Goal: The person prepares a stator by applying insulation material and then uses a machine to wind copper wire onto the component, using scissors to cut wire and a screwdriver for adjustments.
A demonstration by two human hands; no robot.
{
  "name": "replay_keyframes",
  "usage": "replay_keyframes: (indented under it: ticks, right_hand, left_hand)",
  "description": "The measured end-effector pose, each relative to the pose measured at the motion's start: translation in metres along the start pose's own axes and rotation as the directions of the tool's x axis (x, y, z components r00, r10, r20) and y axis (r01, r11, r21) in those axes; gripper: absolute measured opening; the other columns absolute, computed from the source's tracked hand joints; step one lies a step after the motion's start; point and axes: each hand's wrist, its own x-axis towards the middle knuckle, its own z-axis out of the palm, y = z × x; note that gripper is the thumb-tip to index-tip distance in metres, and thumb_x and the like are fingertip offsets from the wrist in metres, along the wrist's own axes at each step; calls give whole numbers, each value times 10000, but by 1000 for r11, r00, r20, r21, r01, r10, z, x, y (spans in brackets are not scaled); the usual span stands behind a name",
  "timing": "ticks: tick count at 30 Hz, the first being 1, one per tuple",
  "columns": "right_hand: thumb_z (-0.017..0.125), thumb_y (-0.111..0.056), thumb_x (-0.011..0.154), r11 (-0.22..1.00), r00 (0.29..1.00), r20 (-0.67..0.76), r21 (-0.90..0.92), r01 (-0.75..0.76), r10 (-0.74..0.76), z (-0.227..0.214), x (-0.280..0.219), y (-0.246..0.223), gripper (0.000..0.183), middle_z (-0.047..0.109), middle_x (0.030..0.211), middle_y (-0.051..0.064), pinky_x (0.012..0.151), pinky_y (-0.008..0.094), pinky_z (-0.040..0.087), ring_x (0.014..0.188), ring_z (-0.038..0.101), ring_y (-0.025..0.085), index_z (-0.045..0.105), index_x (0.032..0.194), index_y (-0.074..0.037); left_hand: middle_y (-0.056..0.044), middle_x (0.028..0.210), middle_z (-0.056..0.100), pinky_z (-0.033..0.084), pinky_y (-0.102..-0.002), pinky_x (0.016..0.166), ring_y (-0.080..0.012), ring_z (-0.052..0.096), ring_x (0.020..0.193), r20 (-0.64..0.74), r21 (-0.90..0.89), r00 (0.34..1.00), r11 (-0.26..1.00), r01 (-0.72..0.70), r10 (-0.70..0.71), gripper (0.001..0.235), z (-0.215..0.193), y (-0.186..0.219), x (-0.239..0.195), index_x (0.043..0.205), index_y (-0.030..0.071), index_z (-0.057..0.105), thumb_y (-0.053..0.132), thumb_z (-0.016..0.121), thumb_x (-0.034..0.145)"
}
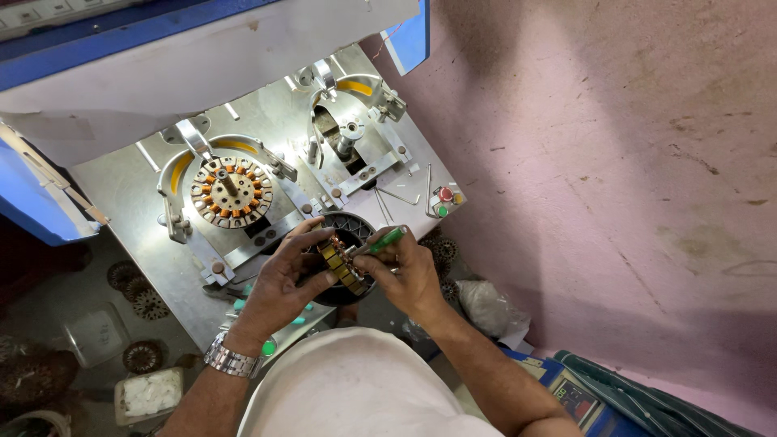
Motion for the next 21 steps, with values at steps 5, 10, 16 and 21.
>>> replay_keyframes:
  ticks: [5, 10, 16, 21]
  right_hand:
    - [708, 35, 959, 952, 999, -33, 306, 4, 6, 4, -11, 21, 270, 775, 1034, 150, 828, 292, 648, 968, 755, 164, 512, 1136, -19]
    - [688, 50, 966, 925, 996, -82, 374, 59, -30, 11, -19, 37, 288, 774, 1054, 156, 857, 288, 650, 995, 765, 174, 489, 1151, -45]
    - [672, 81, 981, 917, 984, -139, 368, 152, -107, 17, -25, 41, 300, 761, 1097, 185, 867, 295, 644, 1025, 754, 192, 478, 1168, -52]
    - [674, 89, 980, 948, 965, -186, 227, 225, -185, 21, -30, 39, 312, 762, 1098, 183, 845, 281, 654, 1026, 764, 196, 473, 1168, -57]
  left_hand:
    - [-95, 1648, 353, 492, -373, 1140, -208, 559, 1346, 4, -18, 1000, 1000, -3, 3, 647, 1, -2, -1, 1438, 114, 522, -36, 737, 847]
    - [-94, 1657, 337, 498, -369, 1128, -205, 562, 1342, 10, -20, 1000, 1000, 9, -9, 646, 0, -3, 1, 1442, 111, 515, -48, 728, 854]
    - [-88, 1654, 339, 516, -370, 1103, -212, 575, 1321, 12, -15, 999, 999, 33, -33, 648, -1, -6, 3, 1442, 117, 521, -46, 730, 851]
    - [-90, 1659, 334, 499, -370, 1121, -214, 552, 1353, 9, -37, 1000, 999, 25, -24, 644, -1, -7, 2, 1438, 117, 523, -57, 730, 854]
